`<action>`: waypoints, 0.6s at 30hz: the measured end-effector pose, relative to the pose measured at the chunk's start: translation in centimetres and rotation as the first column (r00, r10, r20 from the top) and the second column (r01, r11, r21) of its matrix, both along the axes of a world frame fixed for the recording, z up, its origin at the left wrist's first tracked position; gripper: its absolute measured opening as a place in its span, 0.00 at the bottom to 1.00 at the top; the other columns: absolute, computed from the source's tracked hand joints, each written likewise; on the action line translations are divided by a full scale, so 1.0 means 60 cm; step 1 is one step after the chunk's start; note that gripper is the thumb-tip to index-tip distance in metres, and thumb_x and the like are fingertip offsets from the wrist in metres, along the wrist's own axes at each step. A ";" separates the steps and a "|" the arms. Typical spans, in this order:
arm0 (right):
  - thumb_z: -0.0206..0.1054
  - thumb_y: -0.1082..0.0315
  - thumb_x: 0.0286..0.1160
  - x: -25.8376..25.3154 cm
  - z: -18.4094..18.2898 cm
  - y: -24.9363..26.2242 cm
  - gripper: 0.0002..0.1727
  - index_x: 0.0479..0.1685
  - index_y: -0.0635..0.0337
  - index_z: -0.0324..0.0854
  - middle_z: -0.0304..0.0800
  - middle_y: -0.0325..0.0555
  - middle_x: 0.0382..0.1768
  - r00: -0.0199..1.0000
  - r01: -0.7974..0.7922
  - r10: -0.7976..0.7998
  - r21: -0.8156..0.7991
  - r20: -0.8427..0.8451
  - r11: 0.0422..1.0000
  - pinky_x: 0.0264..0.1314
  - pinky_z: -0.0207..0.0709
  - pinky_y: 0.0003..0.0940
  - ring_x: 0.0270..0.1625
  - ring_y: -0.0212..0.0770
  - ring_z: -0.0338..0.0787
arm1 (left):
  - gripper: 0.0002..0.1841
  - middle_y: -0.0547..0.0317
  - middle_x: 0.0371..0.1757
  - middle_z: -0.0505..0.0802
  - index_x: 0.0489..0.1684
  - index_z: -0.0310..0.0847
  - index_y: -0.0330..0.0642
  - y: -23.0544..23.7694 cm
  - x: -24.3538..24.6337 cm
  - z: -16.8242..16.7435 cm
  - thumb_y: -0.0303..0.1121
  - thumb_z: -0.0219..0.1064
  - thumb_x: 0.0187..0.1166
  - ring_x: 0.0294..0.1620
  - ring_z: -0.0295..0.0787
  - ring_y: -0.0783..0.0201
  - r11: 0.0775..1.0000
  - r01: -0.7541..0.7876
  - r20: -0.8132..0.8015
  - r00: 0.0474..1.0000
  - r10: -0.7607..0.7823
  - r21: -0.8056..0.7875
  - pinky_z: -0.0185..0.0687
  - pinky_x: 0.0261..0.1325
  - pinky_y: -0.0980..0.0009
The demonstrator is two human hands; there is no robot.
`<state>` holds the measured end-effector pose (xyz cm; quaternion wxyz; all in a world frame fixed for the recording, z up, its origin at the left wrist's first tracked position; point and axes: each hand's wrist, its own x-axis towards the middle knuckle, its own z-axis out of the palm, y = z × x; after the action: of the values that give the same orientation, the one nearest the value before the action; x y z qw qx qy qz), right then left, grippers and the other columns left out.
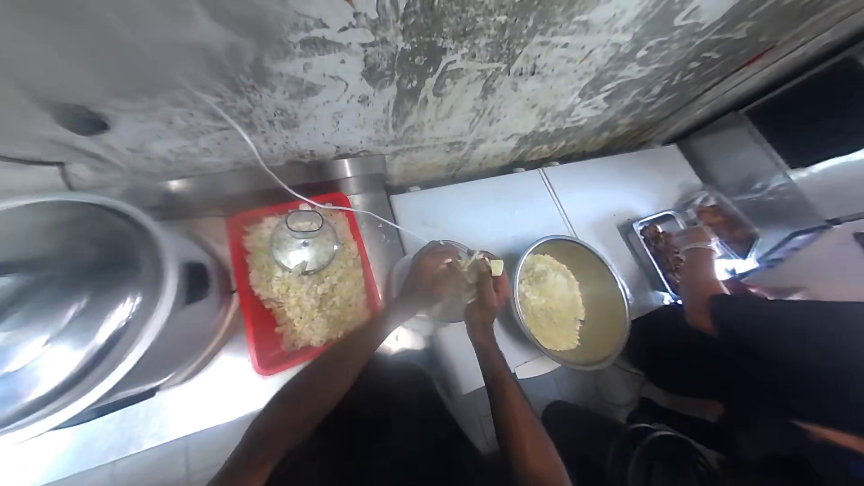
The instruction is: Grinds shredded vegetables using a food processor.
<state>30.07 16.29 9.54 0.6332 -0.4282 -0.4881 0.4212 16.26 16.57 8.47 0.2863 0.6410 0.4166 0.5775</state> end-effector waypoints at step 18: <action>0.67 0.70 0.80 0.056 0.093 0.039 0.12 0.56 0.61 0.89 0.95 0.51 0.42 0.371 -0.075 0.432 -0.437 0.822 0.896 0.53 0.89 0.50 0.42 0.47 0.95 | 0.13 0.47 0.60 0.90 0.59 0.85 0.39 0.056 -0.054 0.136 0.28 0.69 0.78 0.65 0.85 0.48 0.775 0.196 -0.634 0.473 -0.612 -0.601 0.79 0.69 0.49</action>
<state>33.40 18.60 15.11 0.1139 -0.6027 -0.7343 0.2908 13.00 19.96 16.64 0.3372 0.8266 0.4500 0.0224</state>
